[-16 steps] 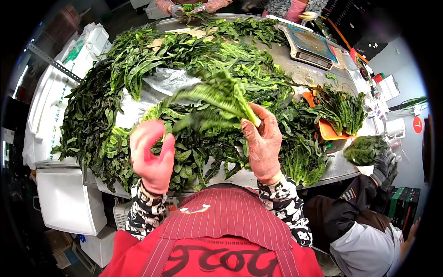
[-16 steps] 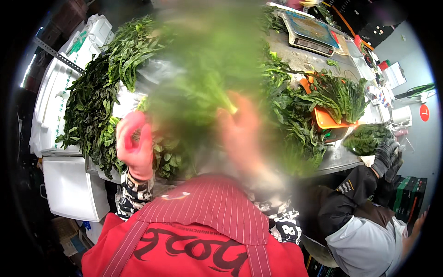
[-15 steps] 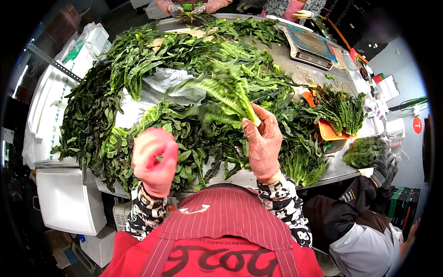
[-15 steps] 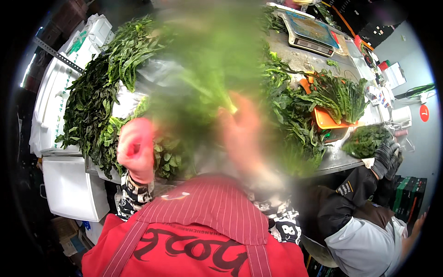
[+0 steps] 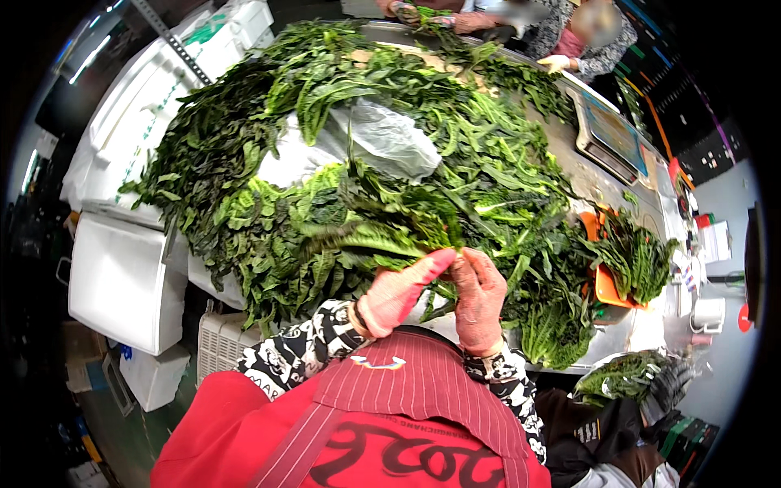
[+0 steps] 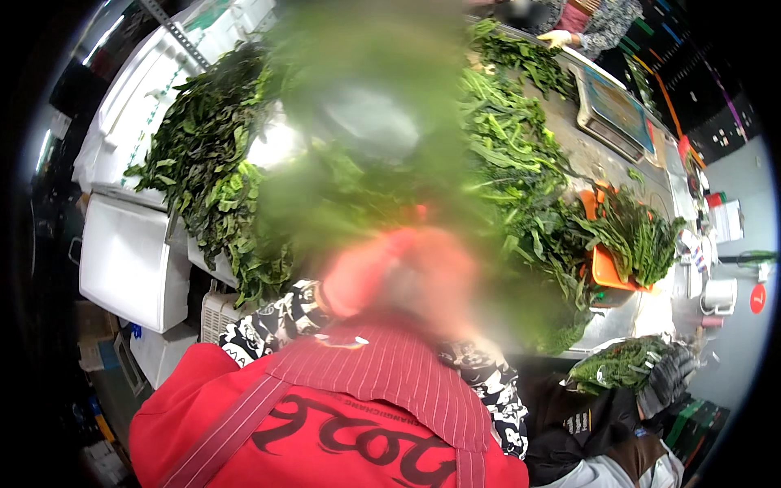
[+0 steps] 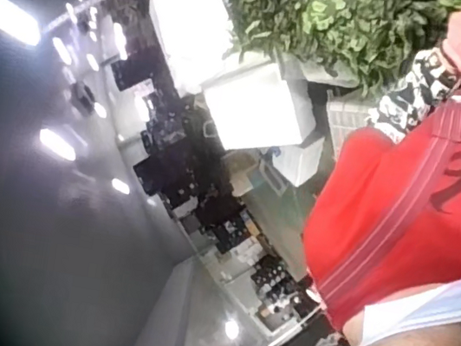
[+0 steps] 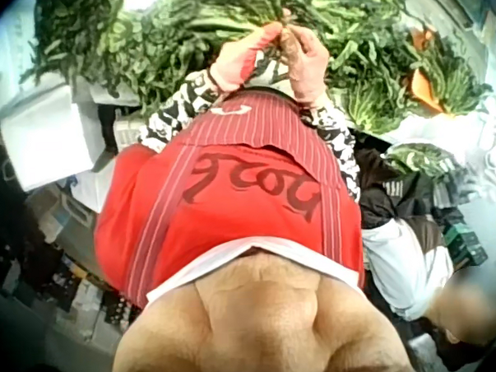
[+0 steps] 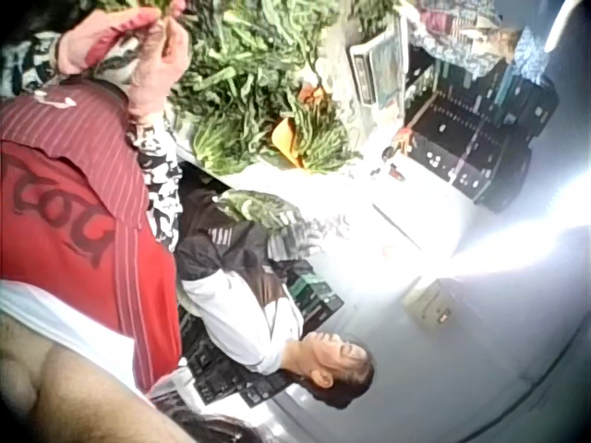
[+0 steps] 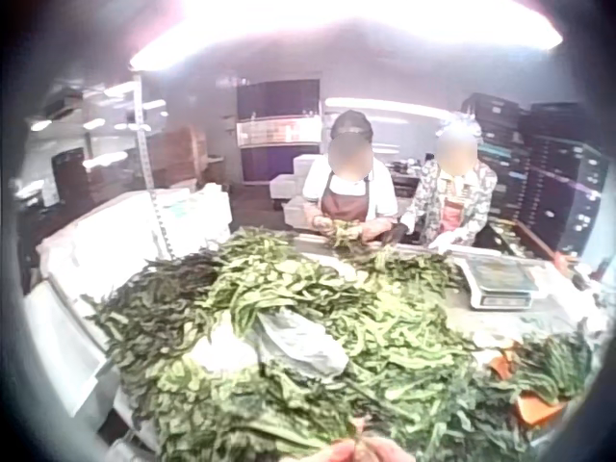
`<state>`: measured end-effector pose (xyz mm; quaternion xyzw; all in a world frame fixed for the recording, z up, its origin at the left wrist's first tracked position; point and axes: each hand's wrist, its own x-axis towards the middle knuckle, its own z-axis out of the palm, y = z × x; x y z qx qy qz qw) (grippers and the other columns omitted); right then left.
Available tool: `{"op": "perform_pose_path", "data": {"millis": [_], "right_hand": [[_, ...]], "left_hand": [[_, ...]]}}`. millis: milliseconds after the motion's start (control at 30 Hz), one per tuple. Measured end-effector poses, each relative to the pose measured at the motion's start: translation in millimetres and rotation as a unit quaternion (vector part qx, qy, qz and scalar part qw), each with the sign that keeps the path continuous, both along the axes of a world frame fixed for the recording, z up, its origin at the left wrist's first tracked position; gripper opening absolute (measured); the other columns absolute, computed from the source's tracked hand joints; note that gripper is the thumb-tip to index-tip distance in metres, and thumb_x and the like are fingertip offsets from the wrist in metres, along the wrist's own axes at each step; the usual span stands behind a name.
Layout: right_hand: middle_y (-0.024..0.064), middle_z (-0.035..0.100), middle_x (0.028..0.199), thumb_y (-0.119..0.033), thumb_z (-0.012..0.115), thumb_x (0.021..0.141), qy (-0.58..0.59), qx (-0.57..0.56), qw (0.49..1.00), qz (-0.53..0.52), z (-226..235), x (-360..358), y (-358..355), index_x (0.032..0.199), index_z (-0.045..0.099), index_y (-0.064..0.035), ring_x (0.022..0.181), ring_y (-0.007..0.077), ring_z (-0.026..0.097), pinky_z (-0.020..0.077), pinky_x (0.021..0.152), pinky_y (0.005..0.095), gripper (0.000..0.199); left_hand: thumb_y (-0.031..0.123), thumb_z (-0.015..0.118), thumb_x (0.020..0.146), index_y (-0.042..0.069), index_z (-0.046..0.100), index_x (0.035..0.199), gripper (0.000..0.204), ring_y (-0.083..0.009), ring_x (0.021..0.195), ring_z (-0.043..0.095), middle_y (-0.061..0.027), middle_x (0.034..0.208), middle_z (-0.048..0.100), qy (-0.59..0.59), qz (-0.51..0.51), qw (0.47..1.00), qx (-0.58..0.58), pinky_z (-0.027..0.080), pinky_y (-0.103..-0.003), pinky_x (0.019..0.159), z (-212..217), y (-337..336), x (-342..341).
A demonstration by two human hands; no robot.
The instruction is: The person stands at a large metal table and trims leafy green vegetables by hand. They pick up individual stalks, remove unwanted leaves or stems, and place the cleaned vegetables into an orange basket on a digital scale.
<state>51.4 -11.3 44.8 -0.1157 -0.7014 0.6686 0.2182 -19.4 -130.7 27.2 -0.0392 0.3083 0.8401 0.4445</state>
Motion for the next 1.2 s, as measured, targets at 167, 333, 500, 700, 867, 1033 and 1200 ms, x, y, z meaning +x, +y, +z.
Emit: {"op": "perform_pose_path", "data": {"millis": [167, 333, 500, 700, 867, 1033, 1200], "right_hand": [[0.0015, 0.063, 0.095, -0.023, 0.058, 0.099, 0.014, -0.100, 0.994, -0.032, 2, -8, -1, 0.108, 0.062, -0.0018, 0.084, 0.0103, 0.058, 0.0465, 0.076, 0.0246, 0.023], [0.0100, 0.064, 0.114, -0.041, 0.050, 0.101, 0.110, -0.323, 0.940, -0.004, 8, -38, 40, 0.115, 0.058, -0.0059, 0.101, 0.0233, 0.061, 0.0511, 0.090, 0.0402, 0.039], [0.0155, 0.063, 0.116, -0.041, 0.061, 0.095, -0.040, -0.229, 0.963, 0.135, 39, -87, 46, 0.126, 0.051, 0.0010, 0.099, 0.0241, 0.064, 0.0531, 0.087, 0.0370, 0.053], [0.0150, 0.067, 0.108, -0.036, 0.069, 0.088, -0.195, 0.261, 0.920, 0.217, 52, -202, -9, 0.125, 0.054, 0.0074, 0.095, 0.0228, 0.066, 0.0518, 0.085, 0.0313, 0.059], [0.0267, 0.060, 0.124, -0.065, 0.073, 0.072, -0.364, 0.427, 0.786, 0.257, 23, -266, -62, 0.132, 0.049, 0.0055, 0.119, 0.0369, 0.058, 0.0452, 0.101, 0.0410, 0.096], [0.0302, 0.056, 0.129, -0.058, 0.080, 0.066, -0.356, 0.374, 0.809, 0.281, 9, -258, -61, 0.138, 0.035, 0.0163, 0.121, 0.0357, 0.057, 0.0447, 0.101, 0.0366, 0.113], [0.0188, 0.064, 0.117, -0.024, 0.082, 0.068, -0.240, 0.183, 0.927, 0.225, 26, -222, -28, 0.132, 0.050, 0.0085, 0.103, 0.0212, 0.063, 0.0487, 0.091, 0.0295, 0.078]], "left_hand": [[0.026, 0.066, 0.095, 0.001, 0.060, 0.126, 0.040, -0.0142, 0.118, 0.053, -0.0061, 0.127, 0.061, 0.307, 0.101, 0.945, -0.053, 0.040, -0.031, 0.104, 34, 3, 9], [0.022, 0.067, 0.093, 0.001, 0.065, 0.112, 0.029, -0.0256, 0.127, 0.050, -0.0171, 0.135, 0.054, 0.424, 0.210, 0.881, -0.021, 0.038, -0.038, 0.106, 44, -28, 11], [0.019, 0.059, 0.097, 0.002, 0.062, 0.110, 0.022, -0.0299, 0.115, 0.060, -0.0186, 0.140, 0.048, 0.229, 0.278, 0.931, 0.054, 0.046, -0.044, 0.101, 7, -64, -13], [0.025, 0.055, 0.099, 0.003, 0.052, 0.128, 0.037, -0.0214, 0.096, 0.064, -0.0113, 0.135, 0.054, 0.168, 0.300, 0.939, -0.027, 0.050, -0.036, 0.084, 1, -103, -8], [0.014, 0.058, 0.097, 0.004, 0.058, 0.123, 0.027, -0.0217, 0.082, 0.066, -0.0114, 0.124, 0.062, 0.084, 0.352, 0.931, -0.053, 0.053, -0.033, 0.070, -22, -114, -6], [0.018, 0.059, 0.097, 0.001, 0.058, 0.125, 0.033, -0.0203, 0.082, 0.066, -0.0112, 0.112, 0.066, 0.062, 0.293, 0.953, -0.046, 0.053, -0.031, 0.070, -21, -121, -1], [0.021, 0.059, 0.098, -0.001, 0.061, 0.122, 0.032, -0.0189, 0.084, 0.066, -0.0091, 0.096, 0.069, 0.083, 0.233, 0.966, -0.074, 0.053, -0.029, 0.070, -9, -110, 1]]}}
